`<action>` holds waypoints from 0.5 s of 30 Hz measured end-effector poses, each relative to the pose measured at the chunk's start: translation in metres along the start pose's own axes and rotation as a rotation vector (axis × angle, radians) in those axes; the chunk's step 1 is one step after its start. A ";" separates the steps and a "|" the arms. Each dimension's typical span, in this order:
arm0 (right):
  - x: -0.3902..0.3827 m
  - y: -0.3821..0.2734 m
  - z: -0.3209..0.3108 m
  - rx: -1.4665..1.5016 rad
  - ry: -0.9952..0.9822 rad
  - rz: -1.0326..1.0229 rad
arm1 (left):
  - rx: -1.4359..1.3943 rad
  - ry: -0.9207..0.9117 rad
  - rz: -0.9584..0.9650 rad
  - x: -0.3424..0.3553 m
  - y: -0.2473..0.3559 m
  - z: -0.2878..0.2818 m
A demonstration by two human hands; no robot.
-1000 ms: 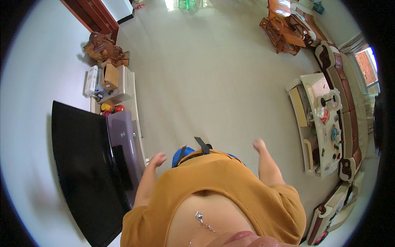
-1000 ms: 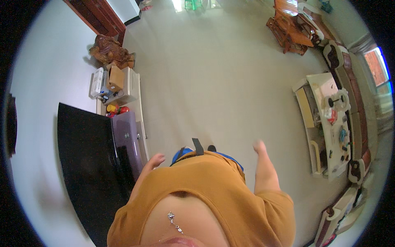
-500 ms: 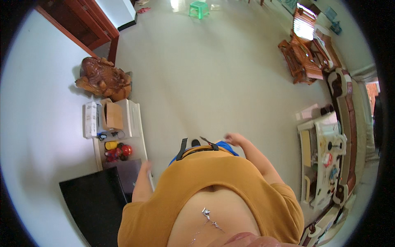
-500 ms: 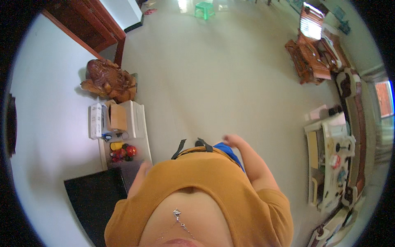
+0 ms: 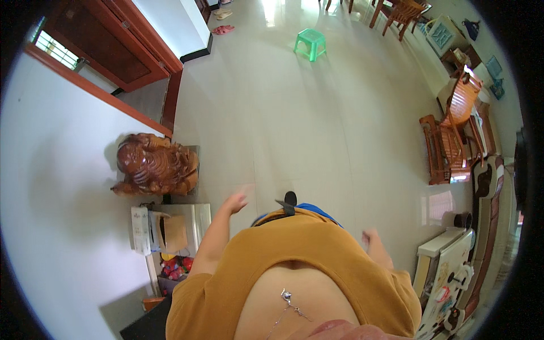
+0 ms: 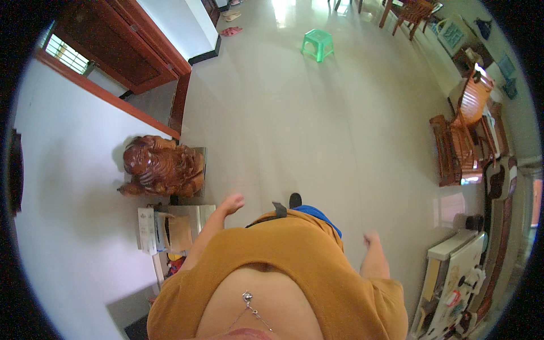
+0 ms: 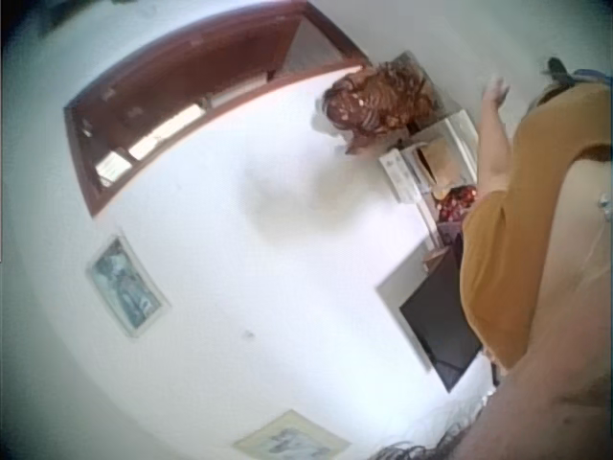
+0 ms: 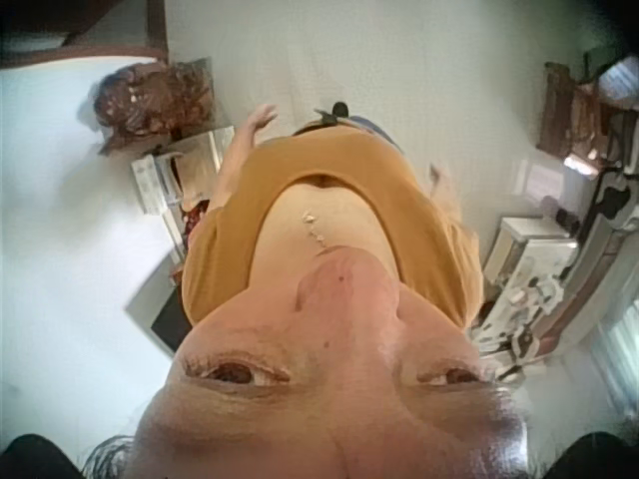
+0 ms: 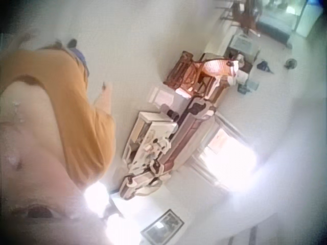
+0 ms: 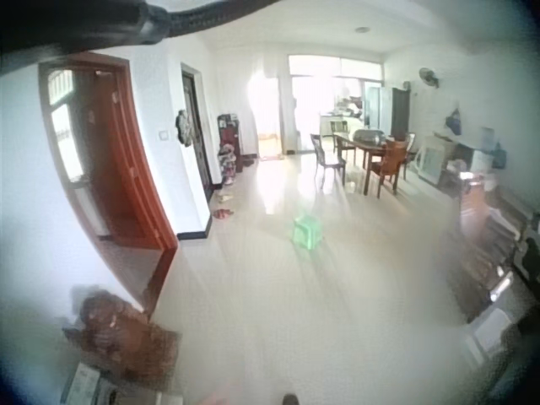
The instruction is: The person walks through the house to a balcony, picks up a washbasin, and returns to a bedroom to work on a stand fan. They remove the front grill by hand, inspect a white plastic ring, and place the grill and ring on the bed.
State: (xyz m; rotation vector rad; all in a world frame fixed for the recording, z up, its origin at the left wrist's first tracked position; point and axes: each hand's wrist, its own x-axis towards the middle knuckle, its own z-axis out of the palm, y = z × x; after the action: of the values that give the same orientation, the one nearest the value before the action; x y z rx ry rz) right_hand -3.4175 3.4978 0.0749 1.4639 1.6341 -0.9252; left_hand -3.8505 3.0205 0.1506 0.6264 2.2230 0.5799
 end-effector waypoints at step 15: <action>-0.048 -0.790 -0.175 -0.153 0.093 -1.150 | -0.290 -0.218 -0.809 0.261 -0.144 -0.241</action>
State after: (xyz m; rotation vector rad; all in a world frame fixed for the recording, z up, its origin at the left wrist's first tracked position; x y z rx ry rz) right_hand -4.2108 3.5611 0.2275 0.3486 2.5744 -1.2574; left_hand -4.2271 3.0121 0.0793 -0.3477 1.9128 0.3673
